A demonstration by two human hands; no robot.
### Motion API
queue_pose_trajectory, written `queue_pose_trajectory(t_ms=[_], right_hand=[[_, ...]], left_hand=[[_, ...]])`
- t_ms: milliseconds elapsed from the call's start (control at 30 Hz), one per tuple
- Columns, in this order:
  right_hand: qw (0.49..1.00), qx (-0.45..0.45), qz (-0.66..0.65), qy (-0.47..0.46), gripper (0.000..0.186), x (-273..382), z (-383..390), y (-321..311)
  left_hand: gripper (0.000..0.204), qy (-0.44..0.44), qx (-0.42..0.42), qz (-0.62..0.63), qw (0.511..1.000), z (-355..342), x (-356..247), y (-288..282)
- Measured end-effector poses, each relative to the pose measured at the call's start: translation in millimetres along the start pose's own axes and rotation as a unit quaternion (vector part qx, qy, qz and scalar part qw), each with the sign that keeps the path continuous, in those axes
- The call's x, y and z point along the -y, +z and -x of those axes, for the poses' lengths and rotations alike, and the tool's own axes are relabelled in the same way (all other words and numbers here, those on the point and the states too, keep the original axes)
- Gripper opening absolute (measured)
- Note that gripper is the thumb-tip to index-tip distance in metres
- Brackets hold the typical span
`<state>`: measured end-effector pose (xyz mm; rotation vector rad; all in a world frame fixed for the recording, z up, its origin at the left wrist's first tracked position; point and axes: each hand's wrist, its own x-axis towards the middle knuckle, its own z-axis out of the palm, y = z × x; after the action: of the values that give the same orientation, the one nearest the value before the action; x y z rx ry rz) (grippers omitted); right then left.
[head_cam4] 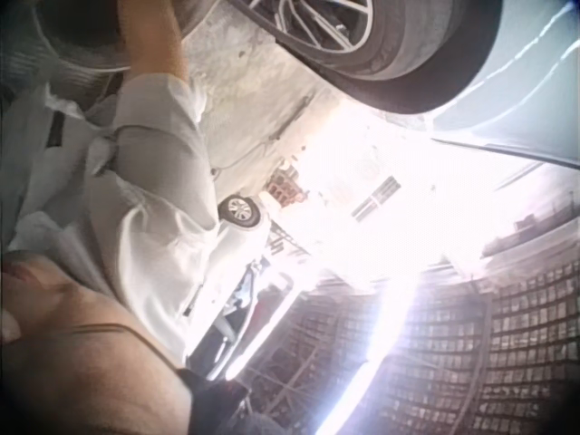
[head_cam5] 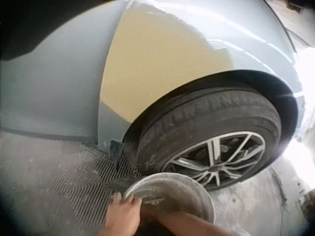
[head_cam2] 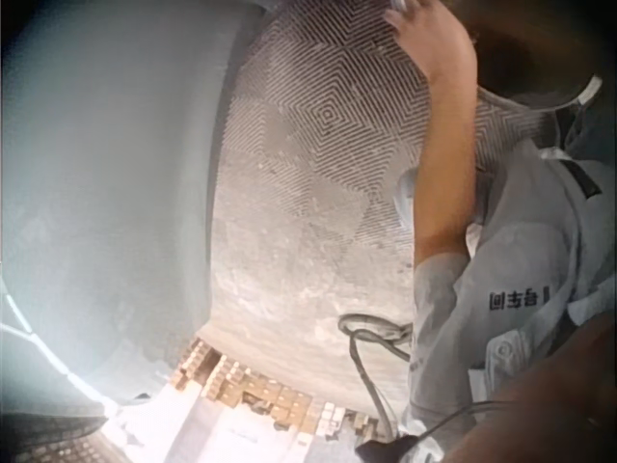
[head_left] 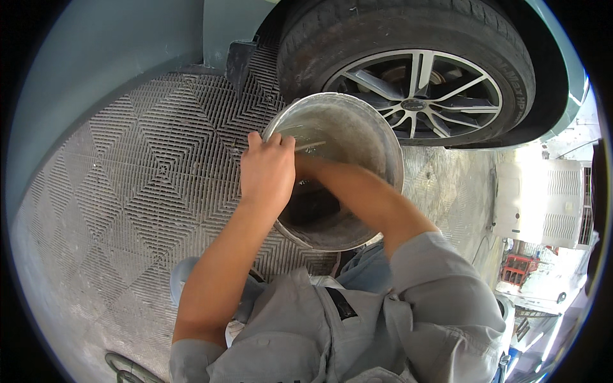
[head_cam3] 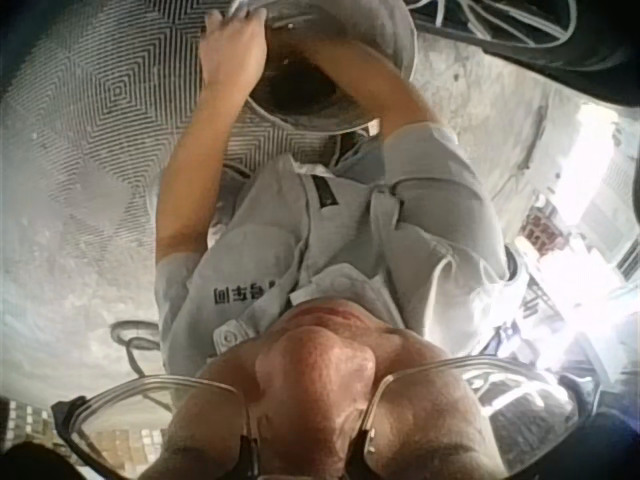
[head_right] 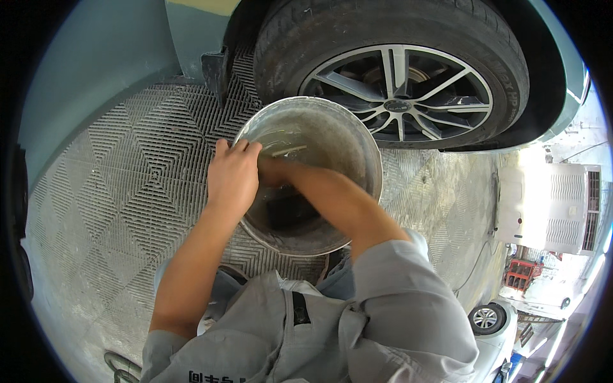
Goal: The person sands the rear wheel arch of a light blue car using a sanding block and water from a bucket. They repeatedly wet the block and sand the surface, occasionally wiping the area with their hand to check progress.
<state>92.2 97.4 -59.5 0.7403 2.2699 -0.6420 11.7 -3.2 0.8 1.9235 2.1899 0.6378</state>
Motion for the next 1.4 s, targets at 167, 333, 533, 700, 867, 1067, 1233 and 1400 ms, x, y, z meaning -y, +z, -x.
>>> queue_pose_trajectory(t_ms=[167, 333, 533, 700, 867, 1067, 1233, 1400], right_hand=[[0.970, 0.087, -0.224, 0.018, 0.058, -47.1, 38.7, -34.7], [0.851, 0.133, -0.508, -0.029, 0.080, -94.4, 66.7, -39.4], [0.749, 0.020, -0.651, -0.123, 0.079, -111.8, 113.2, -42.2], [0.731, -0.045, -0.662, -0.161, 0.064, -99.7, 135.8, -42.1], [0.807, -0.143, -0.523, -0.235, 0.073, -81.6, 137.1, -32.1], [0.786, -0.153, -0.544, -0.251, 0.065, -68.7, 141.5, -25.2], [0.826, -0.187, -0.489, -0.207, 0.043, -66.1, 148.8, -31.0], [0.839, -0.212, -0.447, -0.228, 0.035, -61.5, 153.9, -33.3]], left_hand=[[0.012, 0.009, -0.008, 0.005, 1.000, 0.7, 1.0, 1.3], [0.020, 0.003, 0.013, 0.000, 1.000, 2.0, 0.7, -1.2], [0.029, 0.119, -0.246, -0.032, 0.961, -0.3, -14.1, -13.5], [0.040, -0.004, -0.116, 0.191, 0.975, 4.0, -32.8, -15.5], [0.044, -0.107, -0.072, 0.420, 0.898, 0.3, -42.3, -5.6], [0.031, -0.117, -0.087, 0.443, 0.885, -2.4, -35.8, -4.0], [0.029, -0.097, -0.062, 0.510, 0.852, 1.2, -38.6, -8.0], [0.020, -0.076, -0.067, 0.492, 0.865, 4.5, -41.6, -14.2]])
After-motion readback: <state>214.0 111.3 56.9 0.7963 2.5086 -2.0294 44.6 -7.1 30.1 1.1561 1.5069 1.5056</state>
